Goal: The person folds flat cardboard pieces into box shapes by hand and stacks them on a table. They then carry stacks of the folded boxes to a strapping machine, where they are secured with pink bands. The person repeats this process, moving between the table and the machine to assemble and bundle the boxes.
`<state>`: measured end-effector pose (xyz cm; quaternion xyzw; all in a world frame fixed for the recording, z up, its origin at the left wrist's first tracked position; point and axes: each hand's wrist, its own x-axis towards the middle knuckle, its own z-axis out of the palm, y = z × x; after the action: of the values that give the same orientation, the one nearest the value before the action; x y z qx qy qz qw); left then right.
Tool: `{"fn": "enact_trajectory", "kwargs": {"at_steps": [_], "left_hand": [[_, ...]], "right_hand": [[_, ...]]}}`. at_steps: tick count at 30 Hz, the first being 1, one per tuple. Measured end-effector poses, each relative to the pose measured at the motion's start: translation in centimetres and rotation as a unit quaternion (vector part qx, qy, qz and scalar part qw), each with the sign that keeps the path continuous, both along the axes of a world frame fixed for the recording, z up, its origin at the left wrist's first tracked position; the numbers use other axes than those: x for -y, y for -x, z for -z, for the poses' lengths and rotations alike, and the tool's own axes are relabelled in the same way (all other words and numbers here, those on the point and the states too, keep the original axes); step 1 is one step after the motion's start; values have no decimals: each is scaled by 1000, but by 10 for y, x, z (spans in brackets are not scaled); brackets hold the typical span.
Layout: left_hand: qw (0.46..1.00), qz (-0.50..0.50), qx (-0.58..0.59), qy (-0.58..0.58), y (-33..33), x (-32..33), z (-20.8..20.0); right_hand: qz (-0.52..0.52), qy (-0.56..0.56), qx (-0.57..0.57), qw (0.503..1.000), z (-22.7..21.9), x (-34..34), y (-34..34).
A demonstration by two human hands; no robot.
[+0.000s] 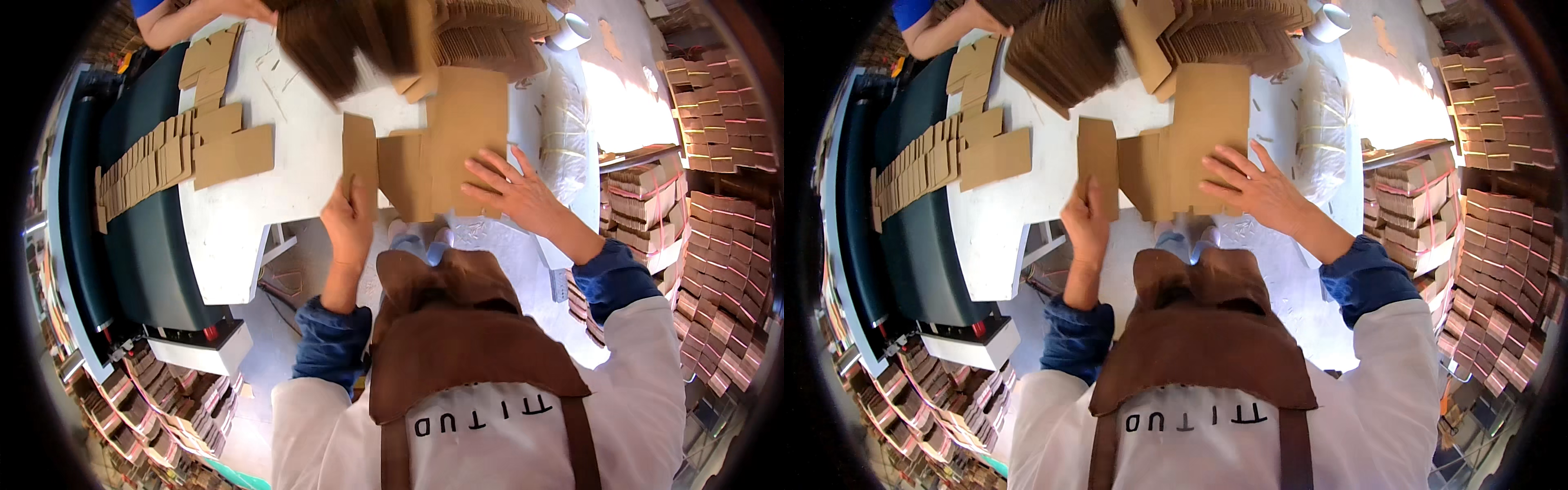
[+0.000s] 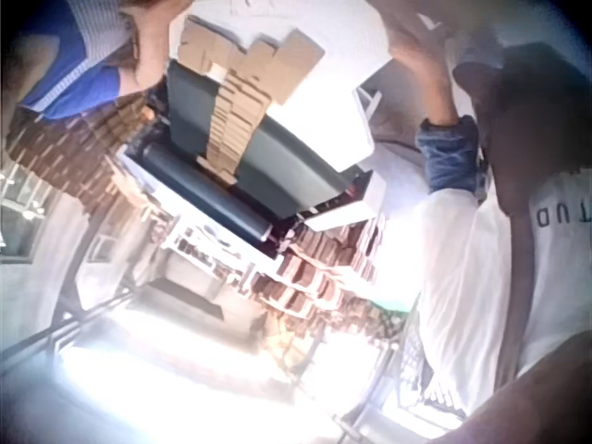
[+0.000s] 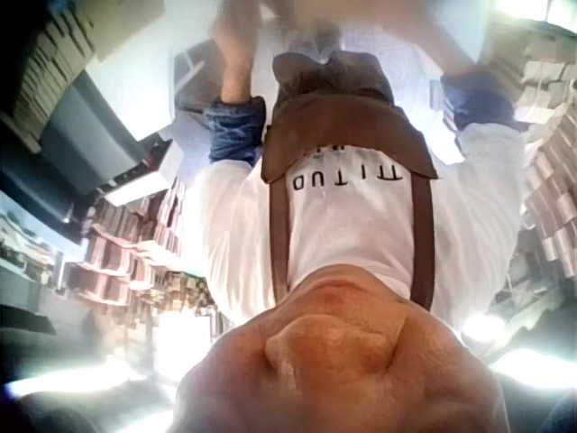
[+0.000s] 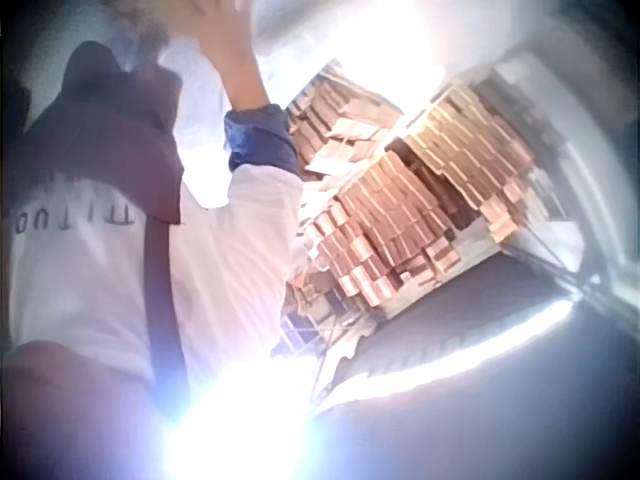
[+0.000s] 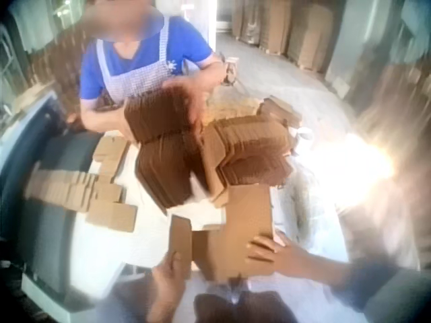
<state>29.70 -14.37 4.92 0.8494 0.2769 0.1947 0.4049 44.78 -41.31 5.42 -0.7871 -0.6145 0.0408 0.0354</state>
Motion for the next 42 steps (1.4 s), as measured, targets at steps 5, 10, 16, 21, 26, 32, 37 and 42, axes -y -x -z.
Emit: {"fn": "enact_trajectory", "kwargs": {"at_steps": [5,10,16,21,26,32,37,42], "left_hand": [[999,20,-26,32,-16,39,116],[1000,-3,21,-10,-19,59,177],[999,-31,19,-32,-17,45,187],[995,-22,-18,-92,-11,38,209],[995,-25,-25,-89,-21,38,215],[994,-1,-37,-105,-26,37,221],[983,23,-82,-161,-29,40,229],[962,66,-157,-215,-31,47,230]], "right_hand": [[41,95,-25,994,124,30,-22],[311,-175,-214,909,177,-13,-53],[374,-191,-146,896,210,-105,-79],[371,-169,-155,900,200,-122,-5],[357,-87,-192,910,202,-115,37],[356,-97,-184,911,210,-110,34],[364,-96,-190,907,217,-100,32],[369,-105,-187,904,224,-96,30]]}}
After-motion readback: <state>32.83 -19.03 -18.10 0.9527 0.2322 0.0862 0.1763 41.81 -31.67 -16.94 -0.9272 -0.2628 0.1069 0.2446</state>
